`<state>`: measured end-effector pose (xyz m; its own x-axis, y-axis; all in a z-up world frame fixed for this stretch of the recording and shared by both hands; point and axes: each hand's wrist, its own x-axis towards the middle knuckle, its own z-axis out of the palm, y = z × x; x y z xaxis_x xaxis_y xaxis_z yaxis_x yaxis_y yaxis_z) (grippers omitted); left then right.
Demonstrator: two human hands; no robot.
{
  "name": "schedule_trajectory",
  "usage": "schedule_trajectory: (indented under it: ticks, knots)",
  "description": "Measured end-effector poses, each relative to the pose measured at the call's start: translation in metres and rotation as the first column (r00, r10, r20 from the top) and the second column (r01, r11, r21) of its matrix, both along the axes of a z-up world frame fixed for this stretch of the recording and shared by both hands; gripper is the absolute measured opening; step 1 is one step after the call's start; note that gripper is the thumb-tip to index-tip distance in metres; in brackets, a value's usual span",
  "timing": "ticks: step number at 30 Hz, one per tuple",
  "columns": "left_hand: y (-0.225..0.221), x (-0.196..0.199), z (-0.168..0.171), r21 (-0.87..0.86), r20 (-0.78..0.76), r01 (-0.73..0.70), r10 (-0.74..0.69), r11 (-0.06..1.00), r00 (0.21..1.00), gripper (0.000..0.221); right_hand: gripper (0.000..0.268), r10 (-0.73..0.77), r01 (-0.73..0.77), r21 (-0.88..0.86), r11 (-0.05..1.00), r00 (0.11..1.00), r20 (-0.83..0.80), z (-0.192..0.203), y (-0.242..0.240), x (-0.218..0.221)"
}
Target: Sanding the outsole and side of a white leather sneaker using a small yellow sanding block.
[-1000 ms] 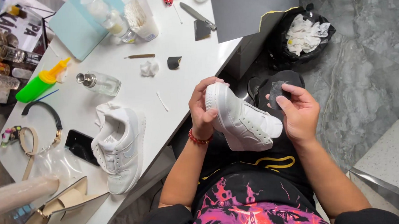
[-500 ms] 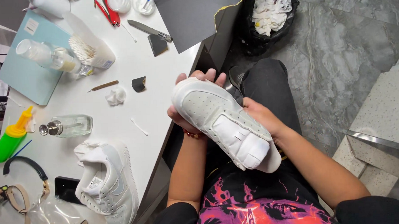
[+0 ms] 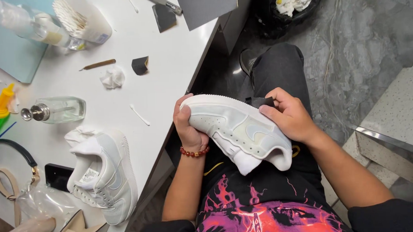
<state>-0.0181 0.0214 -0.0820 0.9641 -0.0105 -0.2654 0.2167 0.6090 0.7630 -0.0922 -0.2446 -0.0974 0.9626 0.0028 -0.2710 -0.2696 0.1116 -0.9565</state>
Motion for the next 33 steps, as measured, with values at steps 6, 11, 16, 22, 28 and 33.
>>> schedule_trajectory:
  ticks: [6,11,16,22,28,33]
  knots:
    - [0.012,-0.016,0.015,-0.116,0.441,0.083,-0.024,0.99,0.897,0.041,0.015,0.198,-0.182,-0.092,0.979,0.954,0.225,0.04,0.013,0.014]
    - [0.02,-0.023,0.025,-0.166,0.524,0.113,-0.01,0.98,0.852,0.036,0.018,0.227,-0.173,-0.188,0.967,0.92,0.32,0.059,0.025,0.018]
    - [0.016,-0.024,0.019,-0.037,0.609,0.084,-0.044,0.996,0.792,0.035,0.02,0.203,-0.068,-0.333,0.94,0.898,0.39,0.064,0.025,0.017]
    - [-0.006,-0.026,0.006,0.24,0.588,0.114,-0.237,0.964,0.774,0.034,0.018,0.089,0.179,-0.399,0.899,0.819,0.567,0.077,0.036,0.02]
    - [0.005,-0.023,0.006,0.269,0.519,0.215,-0.329,0.939,0.789,0.036,0.021,0.151,0.005,-0.303,0.953,0.859,0.49,0.075,0.044,0.025]
    - [0.017,-0.022,0.029,0.395,0.336,0.39,-0.526,0.832,0.781,0.041,0.022,0.208,-0.029,-0.342,0.939,0.841,0.499,0.075,0.035,0.025]
